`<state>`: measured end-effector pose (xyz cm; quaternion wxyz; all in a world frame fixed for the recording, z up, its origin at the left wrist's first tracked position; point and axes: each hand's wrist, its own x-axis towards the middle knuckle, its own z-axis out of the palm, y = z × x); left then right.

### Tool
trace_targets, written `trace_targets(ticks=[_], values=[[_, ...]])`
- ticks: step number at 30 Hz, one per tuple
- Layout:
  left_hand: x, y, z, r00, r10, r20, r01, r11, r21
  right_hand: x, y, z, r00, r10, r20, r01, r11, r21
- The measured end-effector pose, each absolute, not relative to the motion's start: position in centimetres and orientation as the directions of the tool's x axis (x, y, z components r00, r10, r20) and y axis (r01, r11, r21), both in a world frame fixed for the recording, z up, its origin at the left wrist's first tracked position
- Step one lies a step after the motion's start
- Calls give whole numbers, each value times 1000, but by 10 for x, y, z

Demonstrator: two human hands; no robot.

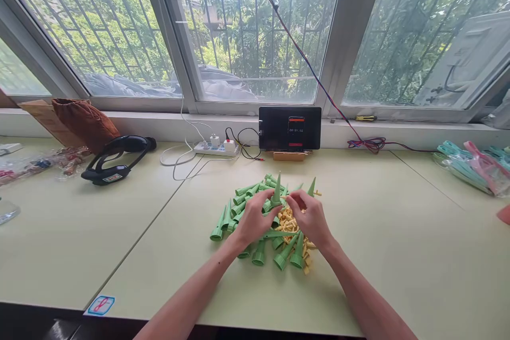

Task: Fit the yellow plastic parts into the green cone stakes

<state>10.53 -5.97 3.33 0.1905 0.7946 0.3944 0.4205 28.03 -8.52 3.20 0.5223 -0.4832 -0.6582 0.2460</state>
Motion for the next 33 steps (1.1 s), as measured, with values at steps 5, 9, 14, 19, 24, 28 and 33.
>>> trace_targets(ticks=[5,9,14,19,24,28,33], values=[[105,-59,35,320,801,506,470,-598,649,281,-85,33,-3,885,466,375,433,-820],[105,-59,33,334,792,511,461,-610,645,281,-84,33,-19,880,475,395,443,-805],[104,-58,30,343,773,534,476,-633,611,281,-84,31,-30,878,478,402,448,-798],[104,-57,29,347,752,560,474,-656,587,281,-83,29,-40,875,482,429,451,-783],[104,-58,28,353,745,566,463,-665,586,281,-84,30,-65,865,498,464,468,-752],[104,-59,29,368,739,565,446,-673,590,280,-85,30,-71,865,497,478,466,-744],[105,-60,31,375,733,567,433,-680,592,280,-84,29,-63,868,492,484,457,-746]])
